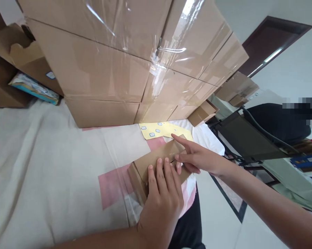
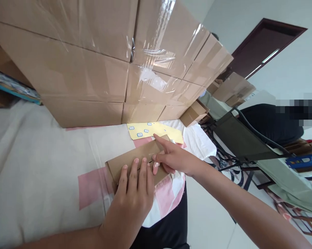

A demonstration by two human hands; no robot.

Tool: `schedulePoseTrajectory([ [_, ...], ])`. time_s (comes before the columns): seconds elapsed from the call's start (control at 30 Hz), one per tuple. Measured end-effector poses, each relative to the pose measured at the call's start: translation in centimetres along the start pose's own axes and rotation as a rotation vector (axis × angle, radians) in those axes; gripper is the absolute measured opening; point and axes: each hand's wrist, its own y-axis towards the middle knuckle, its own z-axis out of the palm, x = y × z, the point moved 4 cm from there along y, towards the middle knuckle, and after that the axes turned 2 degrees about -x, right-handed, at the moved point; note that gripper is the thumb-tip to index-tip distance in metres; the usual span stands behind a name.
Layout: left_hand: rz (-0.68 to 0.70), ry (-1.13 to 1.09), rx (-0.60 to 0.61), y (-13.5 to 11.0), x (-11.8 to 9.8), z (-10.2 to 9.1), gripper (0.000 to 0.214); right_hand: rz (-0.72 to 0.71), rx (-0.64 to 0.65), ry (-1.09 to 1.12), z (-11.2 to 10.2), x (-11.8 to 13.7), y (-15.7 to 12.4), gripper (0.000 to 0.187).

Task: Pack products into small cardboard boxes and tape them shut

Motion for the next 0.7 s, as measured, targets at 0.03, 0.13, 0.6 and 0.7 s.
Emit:
schedulePoseTrajectory([
  [0.03, 0.0, 0.007, 0.001, 0.0, 0.1, 0.0, 0.048, 0.011, 0.001, 0.007, 0.0, 0.1, 0.1, 0.098],
  [0.13, -0.025, -0.034, 0.014, 0.0, 0.3, 0.2, 0.051, 0.04, -0.008, 0.028, 0.1, 0.6, 0.1, 0.097],
  [0.6, -0.2, -0.043, -0.064, 0.8, -1.7, -0.1, 0.041, 0.08, -0.069, -0.099, 0.0, 0.4, 0.8, 0.101],
  [0.7, -0.159, -0.13, -0.045, 0.5, -0.9, 0.2, 0.045, 0.093, -0.107, -0.136, 0.2, 0.3, 0.8, 0.098],
])
